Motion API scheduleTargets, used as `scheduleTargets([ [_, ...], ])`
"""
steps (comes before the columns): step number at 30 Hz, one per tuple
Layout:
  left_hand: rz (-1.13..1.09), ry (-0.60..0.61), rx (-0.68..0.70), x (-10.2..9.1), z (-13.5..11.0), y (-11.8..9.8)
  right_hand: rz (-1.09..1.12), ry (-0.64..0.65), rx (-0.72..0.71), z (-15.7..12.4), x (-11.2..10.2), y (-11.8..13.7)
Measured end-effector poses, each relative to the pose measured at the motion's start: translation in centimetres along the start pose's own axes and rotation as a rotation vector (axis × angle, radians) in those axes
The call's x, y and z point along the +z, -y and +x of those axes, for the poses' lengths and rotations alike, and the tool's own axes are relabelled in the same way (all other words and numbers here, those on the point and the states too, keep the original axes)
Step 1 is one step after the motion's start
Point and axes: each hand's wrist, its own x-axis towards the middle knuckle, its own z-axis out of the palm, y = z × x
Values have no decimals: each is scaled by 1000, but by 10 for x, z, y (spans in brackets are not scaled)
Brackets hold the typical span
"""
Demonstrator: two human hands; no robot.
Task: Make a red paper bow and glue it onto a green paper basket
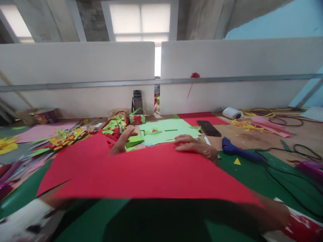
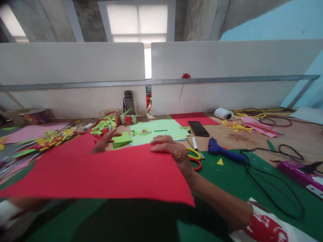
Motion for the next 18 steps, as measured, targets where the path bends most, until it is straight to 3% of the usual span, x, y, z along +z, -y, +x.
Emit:
scheduleTargets([
  [4,124,-83,-17,-9,-69,-8,-207,307,-249,-23,16,-16],
  [8,327,102,156,-17,-114,-23,-383,506,-359,-39,22,-31],
  [15,293,355,243,-15,-115,-51,-529,635,-495,-41,15,-16],
  [18,250,322,210,-8,-112,-54,-639,624,-604,-37,13,-13],
])
